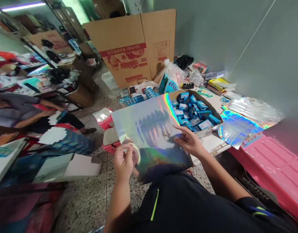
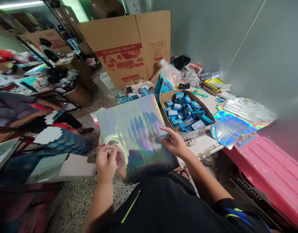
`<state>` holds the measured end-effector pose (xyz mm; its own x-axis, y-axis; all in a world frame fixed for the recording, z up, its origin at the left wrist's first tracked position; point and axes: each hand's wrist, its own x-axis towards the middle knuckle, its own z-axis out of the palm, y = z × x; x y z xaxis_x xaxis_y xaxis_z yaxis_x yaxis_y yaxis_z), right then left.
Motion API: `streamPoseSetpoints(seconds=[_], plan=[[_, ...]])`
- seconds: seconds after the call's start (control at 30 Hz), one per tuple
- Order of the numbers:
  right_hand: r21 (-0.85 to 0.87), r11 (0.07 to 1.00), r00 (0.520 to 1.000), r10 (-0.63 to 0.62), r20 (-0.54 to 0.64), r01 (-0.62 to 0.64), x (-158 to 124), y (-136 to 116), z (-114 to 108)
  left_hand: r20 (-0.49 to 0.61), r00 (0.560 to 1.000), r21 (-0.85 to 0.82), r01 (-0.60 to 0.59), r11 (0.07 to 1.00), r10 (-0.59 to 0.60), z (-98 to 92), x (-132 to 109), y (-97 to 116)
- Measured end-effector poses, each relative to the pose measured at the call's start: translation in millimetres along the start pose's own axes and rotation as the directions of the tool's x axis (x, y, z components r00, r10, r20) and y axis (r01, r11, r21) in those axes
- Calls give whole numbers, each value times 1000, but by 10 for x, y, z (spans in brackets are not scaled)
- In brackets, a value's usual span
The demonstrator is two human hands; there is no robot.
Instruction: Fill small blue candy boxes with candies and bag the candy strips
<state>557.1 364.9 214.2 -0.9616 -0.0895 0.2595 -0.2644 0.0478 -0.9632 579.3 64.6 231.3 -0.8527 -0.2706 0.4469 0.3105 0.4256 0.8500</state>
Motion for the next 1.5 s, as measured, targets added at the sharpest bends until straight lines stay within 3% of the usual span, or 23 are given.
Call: streamPoseSetpoints(seconds=[0.1,0.2,0.27,0.43,0.53,0.6,0.67,0.73,0.8,0.97,1.07,1.17,1.33,1.5], plan=[[-25,1000,996,13,88,-11,-13,-72,-120,116,988,-22,101,995,-98,-95,-39,64],[-88,996,995,2,99,7,15,-141,-193,197,965,-83,190,978,-170,-183,-117,145],[-192,979,995,-58,83,74,57,-185,-209,216,957,-35,204,978,-192,-249,-179,178],[-298,899,947,-297,126,321,220,-262,-168,133,989,238,34,971,-67,-479,-243,273],[-308,879,932,-343,119,363,305,-249,-102,205,978,413,-61,909,-28,-627,-200,379],[-301,891,940,-319,118,340,332,-232,-34,273,959,480,-72,874,-71,-716,-177,414],[-207,936,950,-245,195,284,331,-218,62,304,946,527,-71,847,-110,-794,-186,394],[-92,984,949,-119,291,151,307,-203,187,274,956,583,-81,808,-102,-851,-229,344],[-44,999,951,-10,309,25,270,-183,331,219,974,637,-91,766,-66,-870,-289,320],[-9,998,964,61,259,-61,180,-171,654,192,980,681,-177,711,59,-617,-393,535],[31,997,929,61,365,-78,147,-215,773,247,962,649,-250,718,112,-320,-394,659],[87,990,898,59,436,-107,129,-253,848,321,934,611,-332,718,159,-101,-356,623],[207,958,906,102,410,-201,96,-231,899,350,866,559,-500,661,359,-22,-324,436],[255,931,911,152,382,-262,42,-205,910,323,826,533,-562,632,462,-22,-388,358]])
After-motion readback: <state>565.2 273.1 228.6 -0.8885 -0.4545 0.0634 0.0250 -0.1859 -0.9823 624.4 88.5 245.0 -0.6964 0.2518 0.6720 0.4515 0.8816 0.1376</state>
